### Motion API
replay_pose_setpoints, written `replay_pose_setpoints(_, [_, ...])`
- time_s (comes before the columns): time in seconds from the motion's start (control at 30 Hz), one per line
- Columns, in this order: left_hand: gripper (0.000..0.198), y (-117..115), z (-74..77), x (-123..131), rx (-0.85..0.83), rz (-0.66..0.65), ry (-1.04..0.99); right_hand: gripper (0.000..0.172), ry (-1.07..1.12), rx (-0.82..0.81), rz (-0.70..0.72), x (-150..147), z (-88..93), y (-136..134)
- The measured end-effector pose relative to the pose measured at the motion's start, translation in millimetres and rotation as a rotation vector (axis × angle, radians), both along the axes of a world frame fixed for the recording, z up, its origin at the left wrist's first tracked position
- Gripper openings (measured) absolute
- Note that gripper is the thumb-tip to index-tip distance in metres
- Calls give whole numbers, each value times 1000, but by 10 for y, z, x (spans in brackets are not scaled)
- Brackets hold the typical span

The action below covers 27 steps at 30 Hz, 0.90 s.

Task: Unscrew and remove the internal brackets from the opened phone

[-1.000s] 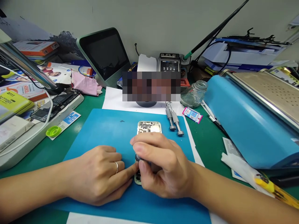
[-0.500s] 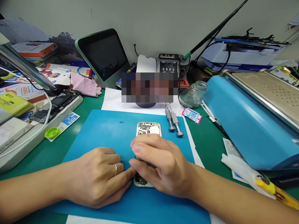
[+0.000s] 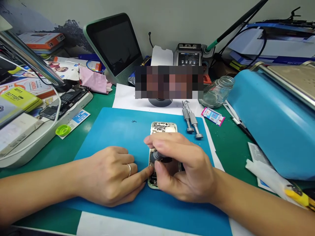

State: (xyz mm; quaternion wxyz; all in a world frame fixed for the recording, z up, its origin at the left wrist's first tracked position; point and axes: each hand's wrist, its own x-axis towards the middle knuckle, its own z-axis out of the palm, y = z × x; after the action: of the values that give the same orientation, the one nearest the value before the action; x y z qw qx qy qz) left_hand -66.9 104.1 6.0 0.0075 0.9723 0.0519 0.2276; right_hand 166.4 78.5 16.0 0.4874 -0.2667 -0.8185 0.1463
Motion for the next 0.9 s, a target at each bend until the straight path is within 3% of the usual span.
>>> replay_pose_setpoints(0.2, [18, 0, 17, 4, 7, 5, -4, 81, -29, -32, 54, -25, -52, 1])
replay_pose_setpoints(0.6, [24, 11, 1, -1, 2, 3, 0, 86, 37, -96, 23, -24, -75, -15])
replay_pose_setpoints(0.9, [19, 8, 33, 18, -24, 11, -40, 78, 124, -141, -21, -69, -19, 10])
